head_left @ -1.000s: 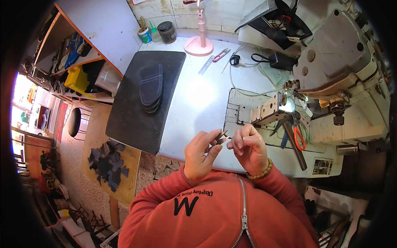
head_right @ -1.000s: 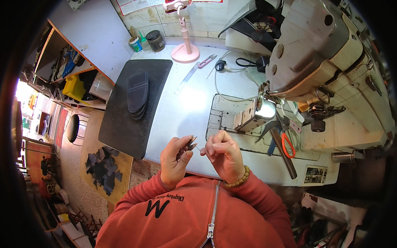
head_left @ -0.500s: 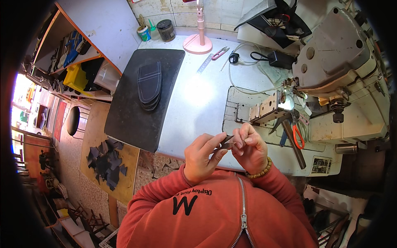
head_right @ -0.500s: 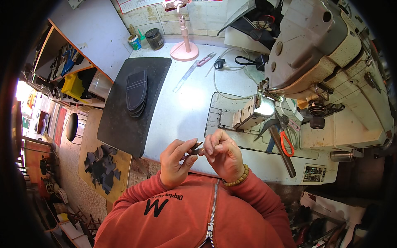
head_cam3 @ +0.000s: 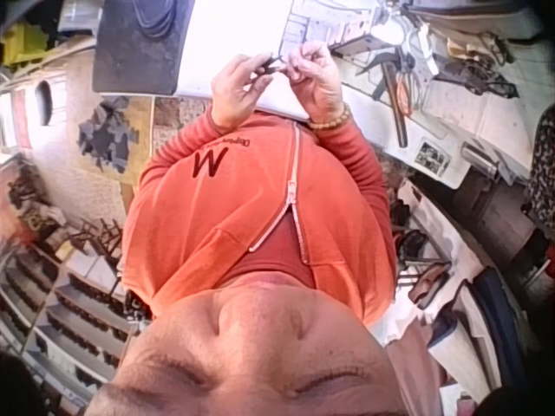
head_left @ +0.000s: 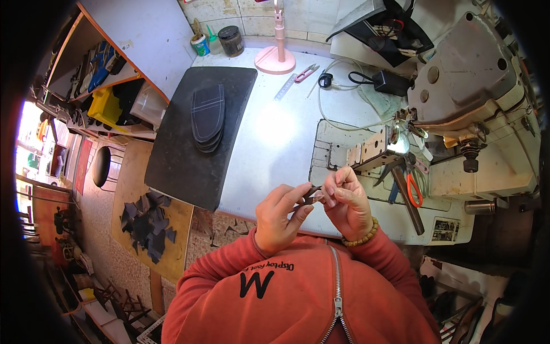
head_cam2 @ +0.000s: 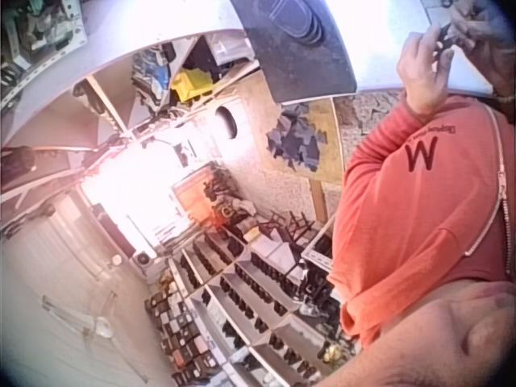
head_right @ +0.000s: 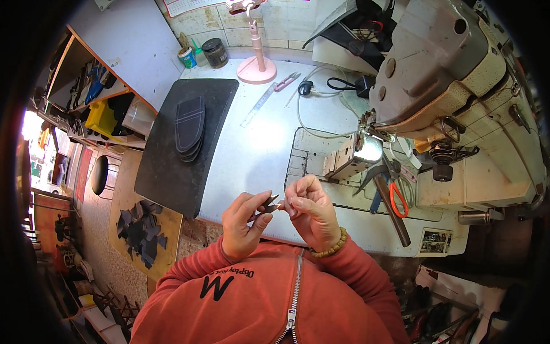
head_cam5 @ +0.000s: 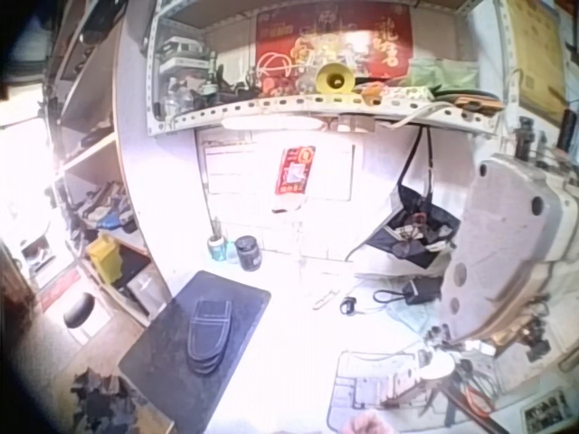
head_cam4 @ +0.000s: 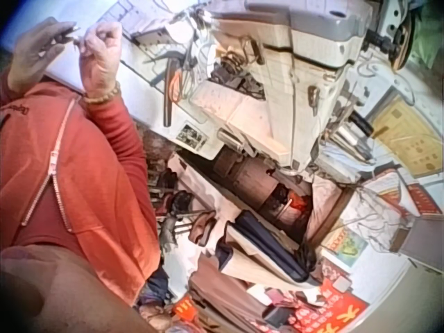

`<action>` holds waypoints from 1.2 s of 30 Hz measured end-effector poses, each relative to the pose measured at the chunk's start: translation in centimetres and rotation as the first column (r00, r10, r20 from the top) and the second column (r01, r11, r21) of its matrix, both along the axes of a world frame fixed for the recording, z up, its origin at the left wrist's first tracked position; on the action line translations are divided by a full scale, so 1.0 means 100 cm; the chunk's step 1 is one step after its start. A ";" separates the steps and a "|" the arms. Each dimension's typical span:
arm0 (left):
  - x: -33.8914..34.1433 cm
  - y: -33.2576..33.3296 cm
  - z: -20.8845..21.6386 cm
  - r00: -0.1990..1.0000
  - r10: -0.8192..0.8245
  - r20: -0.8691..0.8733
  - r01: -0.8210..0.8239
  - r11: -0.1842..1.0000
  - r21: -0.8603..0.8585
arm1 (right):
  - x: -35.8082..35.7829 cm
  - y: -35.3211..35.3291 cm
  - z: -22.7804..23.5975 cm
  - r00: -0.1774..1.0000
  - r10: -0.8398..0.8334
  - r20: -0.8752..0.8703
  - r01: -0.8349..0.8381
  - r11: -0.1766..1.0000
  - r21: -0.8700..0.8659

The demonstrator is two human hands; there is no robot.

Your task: The person prepares a sewing machine by threading it and adjusting the needle area. They then handle a small green plastic object and a dark fabric piece, positioning them on the table before returning to the machine to continue adjustments.

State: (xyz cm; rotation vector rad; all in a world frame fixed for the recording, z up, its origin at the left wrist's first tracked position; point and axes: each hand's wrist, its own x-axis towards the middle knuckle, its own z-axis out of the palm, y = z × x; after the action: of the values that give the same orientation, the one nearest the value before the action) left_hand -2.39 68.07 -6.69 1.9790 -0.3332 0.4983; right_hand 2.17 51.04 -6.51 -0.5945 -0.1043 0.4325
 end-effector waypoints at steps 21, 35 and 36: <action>0.002 -0.002 0.000 1.000 -0.018 -0.001 0.018 1.000 -0.004 | 0.003 -0.005 0.001 0.999 -0.044 -0.030 0.044 0.999 0.001; 0.003 -0.007 0.004 1.000 -0.013 -0.013 0.013 1.000 -0.019 | 0.002 -0.004 0.000 0.991 -0.129 0.040 0.131 0.989 -0.062; 0.003 -0.007 0.005 1.000 -0.007 -0.010 0.007 1.000 -0.008 | 0.002 -0.004 0.000 0.991 -0.127 0.052 0.130 0.989 -0.064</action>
State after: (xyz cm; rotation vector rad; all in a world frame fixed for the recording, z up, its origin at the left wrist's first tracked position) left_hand -2.10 67.32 -6.21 1.9711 -0.3314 0.4838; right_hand 2.36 50.63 -6.50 -0.6741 -0.0971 0.2975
